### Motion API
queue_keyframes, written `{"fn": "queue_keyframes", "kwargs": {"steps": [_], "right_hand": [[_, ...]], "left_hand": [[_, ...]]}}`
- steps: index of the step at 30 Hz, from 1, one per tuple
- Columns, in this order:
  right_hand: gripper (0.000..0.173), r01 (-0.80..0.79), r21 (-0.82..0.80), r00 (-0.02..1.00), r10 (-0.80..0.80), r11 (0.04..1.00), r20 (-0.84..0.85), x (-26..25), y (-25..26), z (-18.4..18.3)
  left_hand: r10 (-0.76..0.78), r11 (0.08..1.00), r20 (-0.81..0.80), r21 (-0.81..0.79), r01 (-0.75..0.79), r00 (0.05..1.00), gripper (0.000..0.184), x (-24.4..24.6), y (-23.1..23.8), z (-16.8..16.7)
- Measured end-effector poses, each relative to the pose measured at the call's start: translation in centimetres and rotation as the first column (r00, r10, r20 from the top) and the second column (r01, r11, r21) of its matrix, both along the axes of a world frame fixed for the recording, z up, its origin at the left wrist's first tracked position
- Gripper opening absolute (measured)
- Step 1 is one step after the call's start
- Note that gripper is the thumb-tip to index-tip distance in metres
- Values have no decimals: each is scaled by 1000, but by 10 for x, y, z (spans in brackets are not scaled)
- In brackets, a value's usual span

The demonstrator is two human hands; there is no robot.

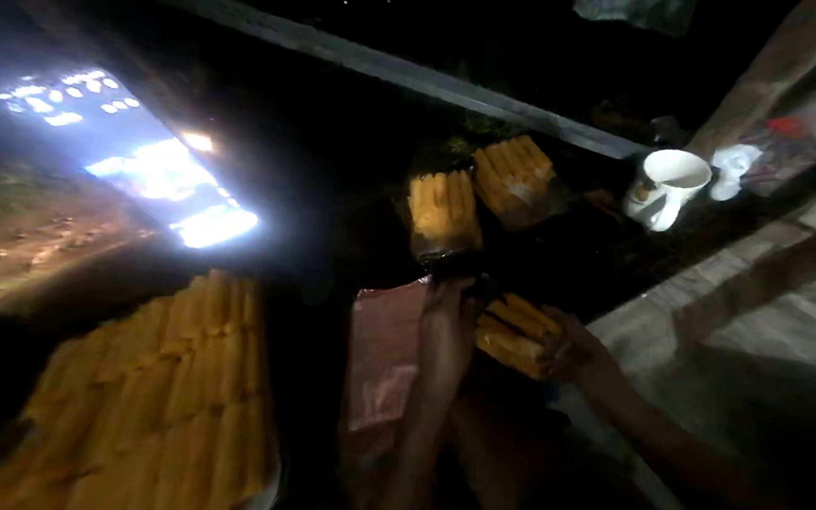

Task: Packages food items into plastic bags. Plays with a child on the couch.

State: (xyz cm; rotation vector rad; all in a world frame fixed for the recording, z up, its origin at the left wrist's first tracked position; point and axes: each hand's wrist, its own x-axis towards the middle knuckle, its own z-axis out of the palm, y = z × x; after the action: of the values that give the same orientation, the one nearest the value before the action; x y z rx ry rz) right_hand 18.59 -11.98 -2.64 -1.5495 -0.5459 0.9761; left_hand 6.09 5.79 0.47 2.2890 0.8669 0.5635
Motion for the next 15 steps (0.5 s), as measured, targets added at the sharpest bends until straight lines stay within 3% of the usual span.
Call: {"fn": "queue_keyframes", "kwargs": {"steps": [4,7,11,15], "right_hand": [[54,16,59,998,-19,998,53,-2,13,-9],[57,23,81,999,-26,996,35,-5,17,-11],[67,-13,38,999,12,999,35,-4,8,4],[68,-26,26,964,18,999,264,4,4,-4]], "left_hand": [[-121,975,99,198,100,988,28,-9,-59,-28],[-119,953,105,291,84,987,26,-16,-67,-46],[-79,957,101,288,47,992,25,-30,-55,-51],[-12,984,128,178,-11,992,24,-36,-48,-47]]}}
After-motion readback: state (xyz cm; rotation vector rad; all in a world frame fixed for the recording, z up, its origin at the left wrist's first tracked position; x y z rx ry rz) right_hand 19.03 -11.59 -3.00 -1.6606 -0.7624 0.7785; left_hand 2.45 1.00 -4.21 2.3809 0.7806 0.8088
